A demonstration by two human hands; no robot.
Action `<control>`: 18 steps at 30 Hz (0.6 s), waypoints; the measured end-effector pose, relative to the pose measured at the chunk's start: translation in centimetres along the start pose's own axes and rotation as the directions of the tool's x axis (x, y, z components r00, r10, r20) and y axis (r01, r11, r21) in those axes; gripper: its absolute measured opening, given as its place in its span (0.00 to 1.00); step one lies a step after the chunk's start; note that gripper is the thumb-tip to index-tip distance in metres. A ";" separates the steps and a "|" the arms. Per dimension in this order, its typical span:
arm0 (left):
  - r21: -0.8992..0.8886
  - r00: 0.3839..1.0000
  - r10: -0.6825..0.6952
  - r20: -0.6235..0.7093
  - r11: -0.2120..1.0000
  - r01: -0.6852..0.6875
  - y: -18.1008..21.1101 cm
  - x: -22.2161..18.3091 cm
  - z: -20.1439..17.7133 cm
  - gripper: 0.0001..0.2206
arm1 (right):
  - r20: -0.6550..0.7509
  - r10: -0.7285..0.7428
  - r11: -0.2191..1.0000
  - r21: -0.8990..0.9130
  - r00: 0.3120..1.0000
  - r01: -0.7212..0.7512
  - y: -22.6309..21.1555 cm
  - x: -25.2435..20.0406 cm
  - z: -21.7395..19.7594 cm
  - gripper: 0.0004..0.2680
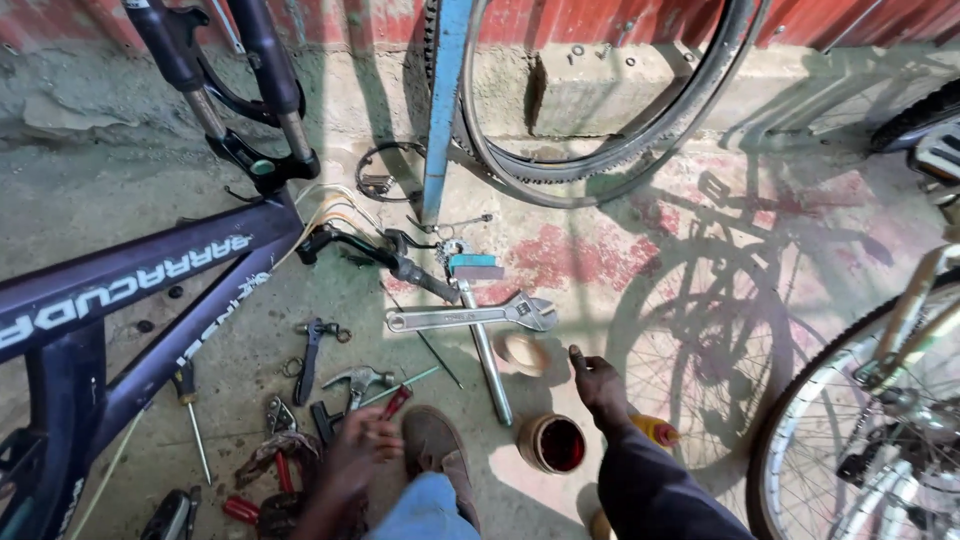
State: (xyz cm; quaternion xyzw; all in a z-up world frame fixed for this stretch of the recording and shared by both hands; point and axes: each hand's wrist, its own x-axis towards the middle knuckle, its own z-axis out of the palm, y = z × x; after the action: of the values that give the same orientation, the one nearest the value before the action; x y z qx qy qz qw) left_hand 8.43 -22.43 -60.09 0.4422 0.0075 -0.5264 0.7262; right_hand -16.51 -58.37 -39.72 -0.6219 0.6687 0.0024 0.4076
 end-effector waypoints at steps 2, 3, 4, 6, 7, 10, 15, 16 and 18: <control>0.162 0.965 0.196 -0.174 0.972 -0.169 6.1 -5.4 0.9 0.35 | 0.026 -0.258 0.957 -0.130 0.966 0.259 1.9 0.3 -0.2 0.18; 0.164 0.963 0.201 -0.178 0.971 -0.172 8.3 -7.1 0.7 0.35 | 0.031 -0.262 0.956 -0.128 0.965 0.264 2.1 -0.9 -1.4 0.18; 0.199 0.956 0.225 -0.190 0.962 -0.187 10.4 -8.9 0.6 0.31 | 0.121 -0.365 0.913 -0.150 0.923 0.380 2.2 -2.2 -2.5 0.13; 0.237 0.948 0.244 -0.205 0.952 -0.194 15.5 -13.3 3.9 0.27 | 0.215 -0.452 0.859 -0.157 0.866 0.487 3.5 -5.1 -4.1 0.09; 0.364 0.925 0.224 -0.307 0.926 -0.103 18.5 -16.1 7.7 0.21 | 0.298 -0.473 0.778 -0.299 0.829 0.552 4.2 -6.3 -4.7 0.12; 0.451 0.875 0.208 -0.438 0.892 0.014 23.4 -22.9 14.3 0.18 | 0.471 -0.445 0.567 -0.511 0.762 0.647 7.1 -8.1 -4.7 0.19; 0.451 0.837 0.159 -0.524 0.885 0.114 25.1 -29.1 15.5 0.18 | 0.581 -0.262 0.424 -0.648 0.771 0.633 9.3 -7.0 -1.8 0.28; 0.423 0.880 0.096 -0.465 0.898 0.126 24.5 -29.8 12.9 0.20 | 0.593 -0.270 0.330 -0.683 0.758 0.652 9.6 -6.6 -1.1 0.24; 0.397 0.913 0.044 -0.405 0.908 0.132 23.2 -31.3 7.4 0.23 | 0.610 -0.287 0.227 -0.706 0.739 0.671 9.0 -7.0 -0.1 0.20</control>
State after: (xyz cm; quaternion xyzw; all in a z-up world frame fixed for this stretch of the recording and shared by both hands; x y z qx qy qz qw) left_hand 9.03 -2.27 -25.96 0.6853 0.0556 -0.4293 0.5856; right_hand -24.81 -50.57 -40.36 -0.9024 0.2403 0.3440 0.0976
